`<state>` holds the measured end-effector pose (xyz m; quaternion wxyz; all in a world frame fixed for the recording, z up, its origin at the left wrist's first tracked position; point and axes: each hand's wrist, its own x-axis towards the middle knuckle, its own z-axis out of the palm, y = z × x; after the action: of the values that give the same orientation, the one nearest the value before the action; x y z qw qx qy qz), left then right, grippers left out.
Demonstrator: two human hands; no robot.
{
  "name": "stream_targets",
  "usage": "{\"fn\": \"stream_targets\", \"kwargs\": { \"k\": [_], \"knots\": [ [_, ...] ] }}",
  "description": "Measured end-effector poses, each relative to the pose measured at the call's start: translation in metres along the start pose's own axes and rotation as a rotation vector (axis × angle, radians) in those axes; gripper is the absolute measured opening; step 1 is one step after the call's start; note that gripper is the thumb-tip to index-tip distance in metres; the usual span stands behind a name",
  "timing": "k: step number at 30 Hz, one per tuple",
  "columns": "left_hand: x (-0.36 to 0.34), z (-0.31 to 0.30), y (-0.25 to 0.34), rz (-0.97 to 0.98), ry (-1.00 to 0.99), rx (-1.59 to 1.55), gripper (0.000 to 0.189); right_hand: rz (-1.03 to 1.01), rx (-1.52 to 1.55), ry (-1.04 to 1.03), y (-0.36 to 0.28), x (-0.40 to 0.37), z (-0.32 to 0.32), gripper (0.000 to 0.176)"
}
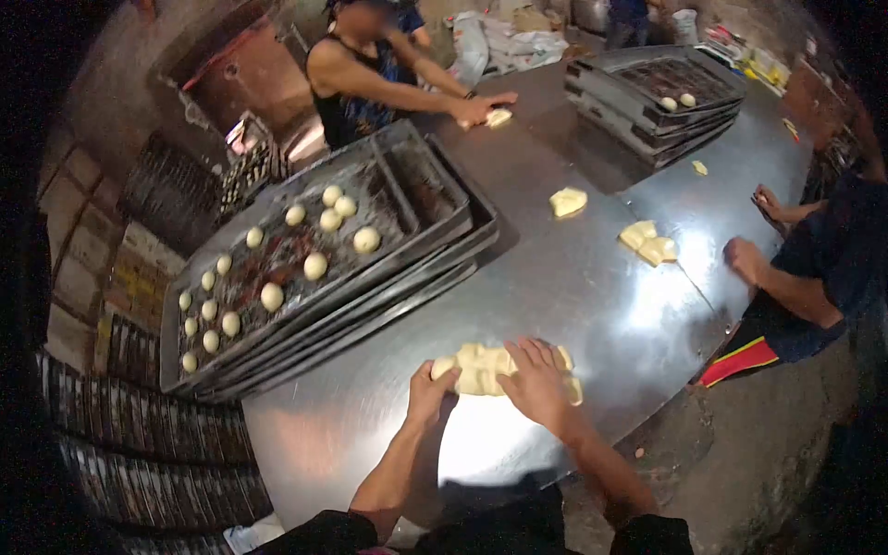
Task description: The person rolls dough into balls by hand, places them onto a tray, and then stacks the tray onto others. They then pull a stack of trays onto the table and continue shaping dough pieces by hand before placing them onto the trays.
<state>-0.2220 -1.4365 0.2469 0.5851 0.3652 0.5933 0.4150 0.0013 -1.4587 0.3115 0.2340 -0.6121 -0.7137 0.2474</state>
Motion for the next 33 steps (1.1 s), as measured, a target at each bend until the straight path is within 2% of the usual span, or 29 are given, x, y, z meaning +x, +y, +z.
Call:
{"fn": "stream_targets", "kwargs": {
  "k": [1,2,3,4,6,7,8,9,10,11,12,13,14,15,16,18,20,21,22,23,25,26,27,29,30,31,32,33],
  "knots": [
    [-0.006,-0.011,-0.011,-0.028,0.019,-0.011,0.032,-0.033,-0.131,0.011,-0.010,-0.011,0.020,0.059],
    [-0.008,-0.020,-0.014,0.030,0.036,-0.042,0.028,-0.032,-0.131,-0.023,-0.007,-0.017,0.039,0.059],
    [-0.010,-0.029,-0.016,0.087,0.052,-0.070,0.024,-0.108,-0.361,0.009,0.004,-0.021,0.059,0.064],
    [-0.026,-0.044,0.004,-0.037,0.071,-0.241,0.024,-0.190,-0.589,0.041,0.012,-0.029,0.075,0.069],
    [-0.046,-0.076,0.003,-0.033,0.214,-0.478,0.023,-0.148,-0.679,0.037,0.021,-0.026,0.086,0.068],
    [-0.054,-0.101,-0.011,-0.017,0.256,-0.470,0.021,-0.199,-0.717,0.134,0.031,-0.024,0.098,0.066],
    [-0.053,-0.140,-0.044,0.086,0.361,-0.618,0.021,-0.246,-0.756,0.234,0.042,-0.022,0.110,0.064],
    [-0.058,-0.186,-0.077,0.183,0.466,-0.760,0.021,-0.236,-0.796,0.246,0.039,-0.023,0.109,0.065],
    [-0.074,-0.240,-0.086,0.221,0.520,-0.795,0.017,-0.346,-0.855,0.379,0.037,-0.026,0.106,0.067],
    [-0.107,-0.272,-0.071,0.373,0.633,-0.725,0.015,-0.213,-0.766,0.293,0.023,-0.028,0.108,0.060],
    [-0.146,-0.305,-0.054,0.370,0.713,-0.587,0.015,-0.218,-0.770,0.284,-0.005,-0.033,0.111,0.060],
    [-0.167,-0.356,-0.076,0.436,0.694,-0.444,0.017,-0.081,-0.723,0.185,-0.041,-0.032,0.112,0.055],
    [-0.202,-0.394,-0.069,0.275,0.694,-0.303,0.018,0.057,-0.675,0.088,-0.069,-0.034,0.111,0.049],
    [-0.230,-0.417,-0.067,0.262,0.749,-0.285,0.021,-0.132,-0.603,0.081,-0.088,-0.042,0.114,0.040],
    [-0.258,-0.433,-0.066,0.239,0.711,-0.308,0.015,-0.135,-0.596,0.133,-0.096,-0.037,0.124,0.039],
    [-0.296,-0.440,-0.055,0.102,0.728,-0.142,0.018,-0.050,-0.549,0.244,-0.083,-0.026,0.133,0.038],
    [-0.331,-0.421,-0.027,-0.036,0.943,-0.075,0.025,-0.109,-0.411,0.219,-0.079,-0.004,0.149,0.038],
    [-0.331,-0.436,-0.073,0.039,0.851,0.312,0.031,-0.160,-0.338,0.165,-0.078,0.009,0.164,0.037],
    [-0.335,-0.435,-0.083,0.394,0.658,0.469,0.035,-0.205,-0.243,0.089,-0.096,0.014,0.181,0.037],
    [-0.341,-0.439,-0.084,0.116,0.638,0.340,0.035,-0.224,-0.130,0.007,-0.117,0.008,0.199,0.036],
    [-0.324,-0.405,-0.127,0.107,0.739,0.513,0.030,-0.210,0.014,-0.165,-0.169,-0.053,0.228,0.036],
    [-0.299,-0.415,-0.170,0.166,0.609,0.916,0.026,-0.234,0.026,-0.219,-0.207,-0.077,0.254,0.035],
    [-0.290,-0.418,-0.166,0.132,0.452,0.998,0.021,-0.223,0.011,-0.263,-0.227,-0.107,0.268,0.035],
    [-0.280,-0.404,-0.165,0.177,0.635,0.557,0.013,-0.110,-0.004,-0.280,-0.248,-0.160,0.284,0.034],
    [-0.293,-0.406,-0.113,0.487,0.682,0.812,0.012,-0.114,-0.017,-0.208,-0.256,-0.163,0.292,0.034],
    [-0.276,-0.400,-0.106,0.552,0.619,0.882,0.011,-0.256,-0.126,-0.103,-0.259,-0.154,0.284,0.033],
    [-0.287,-0.403,-0.115,0.563,0.571,0.980,0.012,-0.390,-0.219,-0.057,-0.264,-0.159,0.286,0.031],
    [-0.291,-0.393,-0.125,0.438,0.402,1.087,0.012,-0.450,-0.132,-0.082,-0.248,-0.155,0.285,0.029]
  ]
}}
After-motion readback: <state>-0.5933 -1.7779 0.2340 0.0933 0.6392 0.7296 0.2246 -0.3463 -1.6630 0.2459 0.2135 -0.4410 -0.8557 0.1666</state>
